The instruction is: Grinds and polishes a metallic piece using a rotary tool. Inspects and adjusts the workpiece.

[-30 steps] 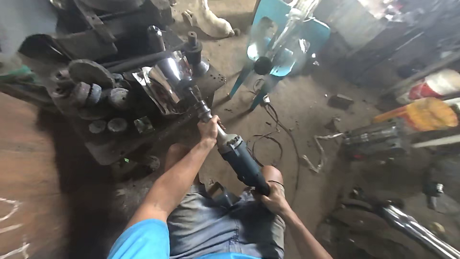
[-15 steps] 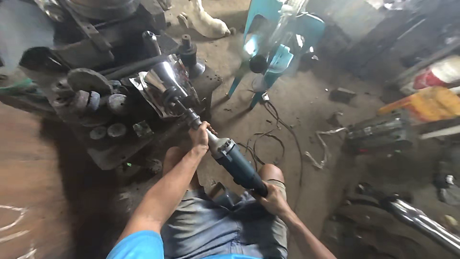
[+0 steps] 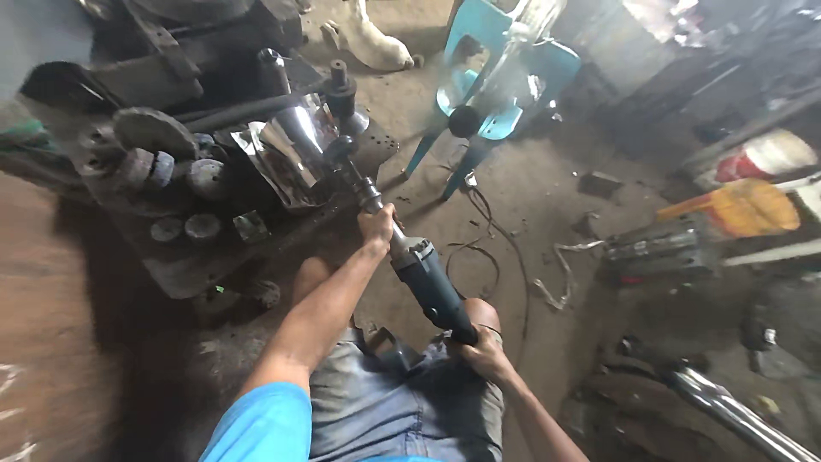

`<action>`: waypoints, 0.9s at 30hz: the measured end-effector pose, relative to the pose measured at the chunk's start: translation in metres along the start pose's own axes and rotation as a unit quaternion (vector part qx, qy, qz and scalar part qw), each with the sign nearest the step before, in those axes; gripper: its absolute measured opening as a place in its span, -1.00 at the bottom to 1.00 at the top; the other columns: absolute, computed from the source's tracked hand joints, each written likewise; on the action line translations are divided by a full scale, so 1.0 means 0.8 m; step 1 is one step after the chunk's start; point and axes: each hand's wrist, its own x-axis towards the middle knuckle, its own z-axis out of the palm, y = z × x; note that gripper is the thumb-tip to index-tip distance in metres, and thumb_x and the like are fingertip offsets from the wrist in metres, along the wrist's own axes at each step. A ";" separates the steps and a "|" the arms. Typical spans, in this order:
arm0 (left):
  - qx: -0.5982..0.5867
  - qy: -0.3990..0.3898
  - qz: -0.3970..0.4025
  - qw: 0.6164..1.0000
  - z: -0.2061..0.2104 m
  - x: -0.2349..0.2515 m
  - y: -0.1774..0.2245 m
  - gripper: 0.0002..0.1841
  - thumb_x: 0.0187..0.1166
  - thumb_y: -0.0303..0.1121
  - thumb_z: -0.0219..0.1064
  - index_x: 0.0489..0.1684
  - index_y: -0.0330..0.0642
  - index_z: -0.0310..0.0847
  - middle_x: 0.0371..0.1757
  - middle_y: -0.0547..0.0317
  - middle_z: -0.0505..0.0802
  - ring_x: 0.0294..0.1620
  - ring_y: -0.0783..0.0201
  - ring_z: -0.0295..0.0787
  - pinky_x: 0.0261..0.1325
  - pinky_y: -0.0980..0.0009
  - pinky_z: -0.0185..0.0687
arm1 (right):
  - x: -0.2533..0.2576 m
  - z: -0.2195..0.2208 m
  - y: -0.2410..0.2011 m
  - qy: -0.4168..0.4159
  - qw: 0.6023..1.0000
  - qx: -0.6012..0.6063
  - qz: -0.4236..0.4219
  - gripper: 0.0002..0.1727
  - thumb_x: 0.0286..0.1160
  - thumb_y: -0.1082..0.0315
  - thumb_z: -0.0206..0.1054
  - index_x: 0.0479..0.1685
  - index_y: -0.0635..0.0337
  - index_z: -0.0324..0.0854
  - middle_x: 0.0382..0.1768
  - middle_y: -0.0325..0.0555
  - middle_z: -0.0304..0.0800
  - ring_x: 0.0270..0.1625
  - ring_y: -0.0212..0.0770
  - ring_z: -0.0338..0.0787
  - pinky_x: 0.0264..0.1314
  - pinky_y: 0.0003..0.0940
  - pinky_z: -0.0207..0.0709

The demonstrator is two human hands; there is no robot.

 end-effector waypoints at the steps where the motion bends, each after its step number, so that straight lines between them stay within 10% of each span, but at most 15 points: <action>1: -0.003 0.000 0.000 1.000 -0.001 -0.001 0.000 -0.85 0.48 -0.46 0.37 -0.13 -0.31 0.56 -0.54 0.03 0.77 -0.64 0.15 0.76 -0.53 0.21 0.81 | -0.002 0.000 -0.002 0.002 1.000 -0.005 -0.001 -0.68 0.17 0.01 0.59 -0.20 -0.01 0.80 -0.36 -0.26 0.85 -0.24 -0.31 0.84 -0.02 -0.10 0.74; 15: -0.005 -0.033 0.035 0.999 -0.095 -0.031 -0.029 -0.84 0.32 -0.22 0.34 -0.29 -0.07 0.60 -0.55 0.14 0.74 -0.57 0.14 0.72 -0.44 0.12 0.72 | -0.019 0.013 -0.001 -0.006 0.993 -0.107 -0.041 -0.57 0.29 -0.12 0.52 -0.03 -0.04 0.80 -0.23 -0.20 0.90 -0.07 -0.21 0.88 0.11 0.03 0.73; 27: -0.043 -0.002 0.021 0.999 -0.031 -0.023 0.000 -0.94 0.45 -0.49 0.30 -0.28 -0.27 0.53 -0.60 0.06 0.73 -0.64 0.16 0.75 -0.52 0.21 0.80 | -0.006 0.006 0.012 -0.004 0.999 -0.024 -0.039 -0.63 0.23 -0.10 0.54 -0.15 -0.06 0.81 -0.32 -0.31 0.87 -0.19 -0.33 0.85 0.03 -0.08 0.74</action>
